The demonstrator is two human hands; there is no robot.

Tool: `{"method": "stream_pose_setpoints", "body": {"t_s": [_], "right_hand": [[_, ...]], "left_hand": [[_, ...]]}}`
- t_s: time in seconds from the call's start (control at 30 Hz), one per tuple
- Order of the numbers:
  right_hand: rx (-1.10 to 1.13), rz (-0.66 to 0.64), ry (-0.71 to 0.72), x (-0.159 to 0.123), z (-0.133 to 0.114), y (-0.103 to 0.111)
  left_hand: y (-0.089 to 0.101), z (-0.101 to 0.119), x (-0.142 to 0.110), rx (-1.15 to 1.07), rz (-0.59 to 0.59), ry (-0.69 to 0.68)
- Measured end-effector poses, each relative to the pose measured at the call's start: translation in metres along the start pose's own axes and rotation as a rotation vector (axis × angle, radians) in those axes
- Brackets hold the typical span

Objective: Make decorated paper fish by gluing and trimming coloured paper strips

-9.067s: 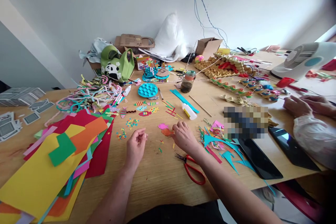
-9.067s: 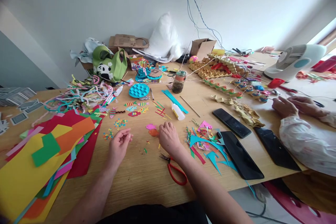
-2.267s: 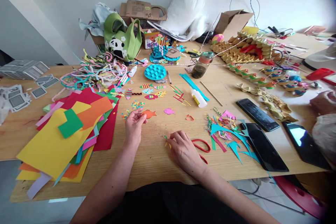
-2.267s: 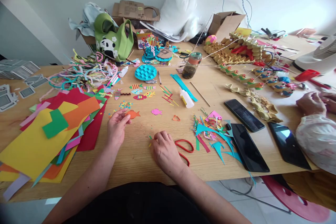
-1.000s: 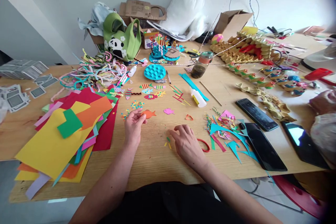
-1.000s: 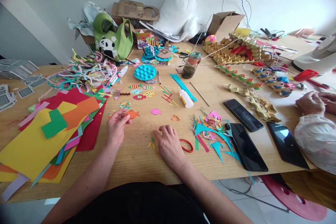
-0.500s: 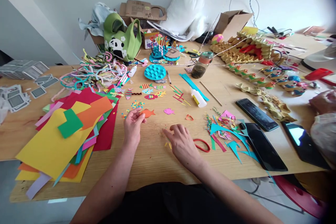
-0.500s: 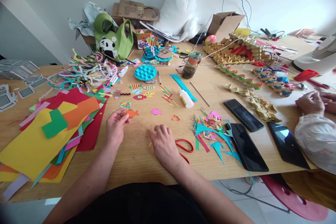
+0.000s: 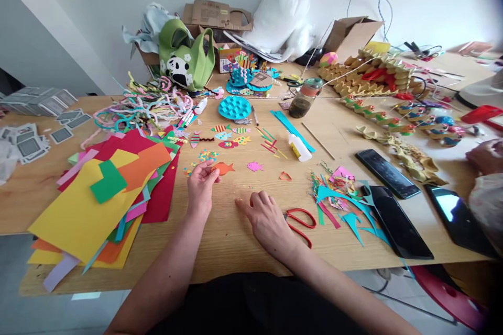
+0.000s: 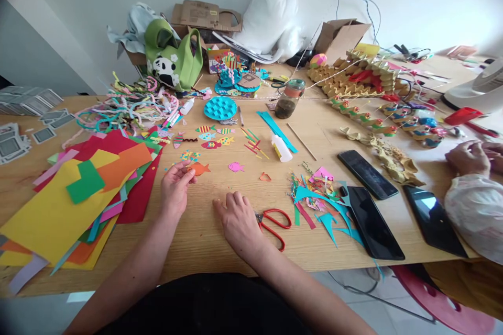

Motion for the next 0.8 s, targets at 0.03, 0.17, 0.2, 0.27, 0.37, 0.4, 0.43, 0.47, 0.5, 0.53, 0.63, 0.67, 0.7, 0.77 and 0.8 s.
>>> {"method": "stream_pose_setpoints", "body": {"t_s": [0.03,0.17,0.2,0.27,0.37,0.4,0.43,0.47,0.5,0.53,0.63,0.67,0.7,0.77,0.8], "right_hand": [[0.000,-0.004,0.009,0.000,-0.001,0.000],[-0.064,-0.037,-0.111,0.001,0.014,0.002],[-0.077,-0.038,-0.134,0.002,0.016,0.003],[-0.077,-0.019,-0.122,0.007,0.011,0.007],[-0.037,0.029,-0.019,0.019,-0.009,0.012],[-0.031,0.024,0.000,0.022,-0.014,0.011],[-0.030,0.014,0.010,0.023,-0.015,0.010],[-0.035,0.001,0.009,0.023,-0.014,0.008],[-0.045,-0.012,-0.006,0.022,-0.010,0.006],[-0.061,-0.023,-0.032,0.020,-0.004,0.005],[-0.111,-0.049,-0.136,0.015,0.015,0.004],[-0.114,-0.044,-0.148,0.016,0.016,0.005],[-0.107,-0.030,-0.143,0.019,0.013,0.007],[-0.074,0.006,-0.095,0.029,0.000,0.011],[-0.058,0.009,-0.068,0.035,-0.007,0.012]], "left_hand": [[0.000,0.000,0.000,0.003,0.005,0.000],[0.002,0.001,0.001,-0.004,0.025,-0.006],[0.002,0.001,0.002,-0.009,0.025,-0.007],[0.002,0.000,0.002,-0.013,0.021,-0.005],[0.001,0.000,0.001,0.002,0.016,-0.003],[0.001,0.000,0.001,0.005,0.016,-0.005],[0.001,0.001,0.001,0.007,0.017,-0.008],[0.002,0.002,0.002,0.007,0.019,-0.011],[0.002,0.002,0.002,0.005,0.021,-0.013],[0.002,0.003,0.002,0.002,0.023,-0.013],[0.002,0.003,0.002,-0.014,0.022,-0.008],[0.002,0.002,0.002,-0.017,0.020,-0.005],[0.001,0.002,0.001,-0.016,0.016,-0.003],[0.000,0.002,0.000,-0.003,0.004,-0.003],[0.000,0.002,0.000,0.004,-0.003,-0.005]]}}
Point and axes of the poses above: each hand's wrist, its own x-axis towards the middle knuckle, its own y-axis out of the back of the hand, z = x × y, the point moved 5 cm from there along x, towards the middle knuckle, and after that the axes turned 14 degrees about -x, right-handed, at the moved point
